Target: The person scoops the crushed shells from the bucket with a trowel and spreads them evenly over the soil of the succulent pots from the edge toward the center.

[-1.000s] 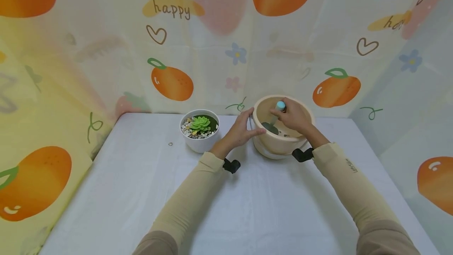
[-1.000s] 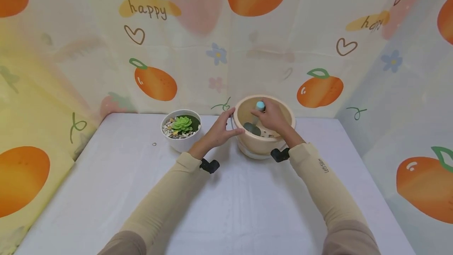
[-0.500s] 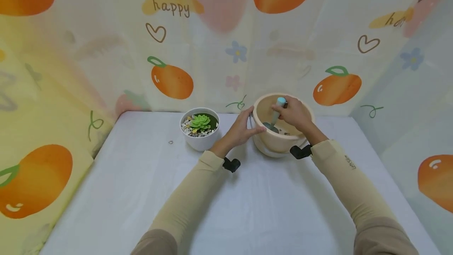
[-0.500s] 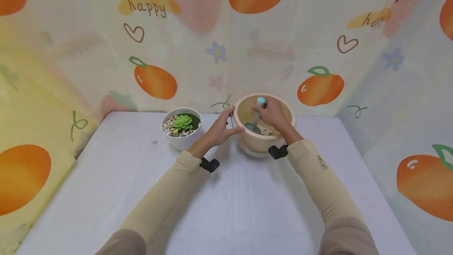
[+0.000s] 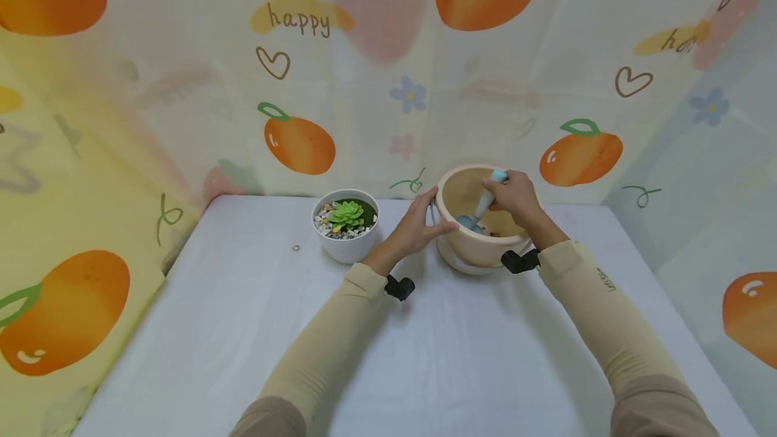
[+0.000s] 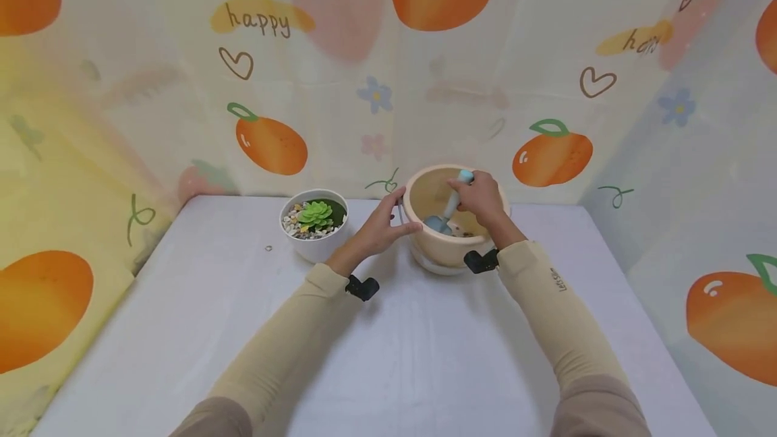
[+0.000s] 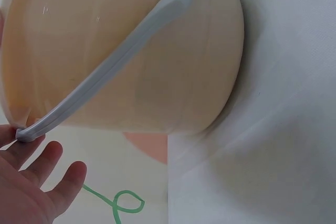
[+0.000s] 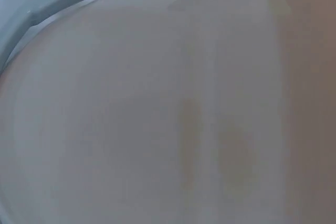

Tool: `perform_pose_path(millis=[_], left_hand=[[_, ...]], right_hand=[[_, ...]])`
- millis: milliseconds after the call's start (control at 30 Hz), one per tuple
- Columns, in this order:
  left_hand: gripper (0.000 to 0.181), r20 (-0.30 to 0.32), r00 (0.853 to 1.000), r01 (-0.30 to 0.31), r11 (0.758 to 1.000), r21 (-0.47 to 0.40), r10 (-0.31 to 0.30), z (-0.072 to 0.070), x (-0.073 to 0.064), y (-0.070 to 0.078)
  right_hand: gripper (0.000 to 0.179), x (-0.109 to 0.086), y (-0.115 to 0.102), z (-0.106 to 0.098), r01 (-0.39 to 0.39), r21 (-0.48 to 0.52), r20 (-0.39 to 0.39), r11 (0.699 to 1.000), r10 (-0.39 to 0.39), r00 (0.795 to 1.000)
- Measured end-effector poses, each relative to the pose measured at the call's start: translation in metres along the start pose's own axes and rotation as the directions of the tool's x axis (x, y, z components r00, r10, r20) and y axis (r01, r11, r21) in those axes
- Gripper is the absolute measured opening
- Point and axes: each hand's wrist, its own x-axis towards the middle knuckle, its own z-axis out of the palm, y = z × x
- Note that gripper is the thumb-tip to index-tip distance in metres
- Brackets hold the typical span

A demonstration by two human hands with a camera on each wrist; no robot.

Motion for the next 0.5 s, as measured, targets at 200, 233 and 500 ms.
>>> perform_pose_path(millis=[200,233,500], left_hand=[[0.093,0.021,0.999,0.037,0.999,-0.011,-0.037,0.001,-0.002,-0.001],[0.093,0.019,0.999,0.041,0.999,-0.008,-0.041,0.001,-0.002,-0.001],[0.092,0.005,1.000,0.026,1.000,0.008,-0.026,0.000,-0.002,-0.001]], right_hand=[[0.039,-0.001,0.002,-0.008,-0.060,0.131,-0.009,0.990,0.061,0.998],[0.040,-0.001,0.001,-0.009,-0.064,0.146,-0.011,0.987,0.066,0.998],[0.033,-0.003,0.001,-0.016,-0.080,0.267,-0.015,0.960,0.088,0.996]])
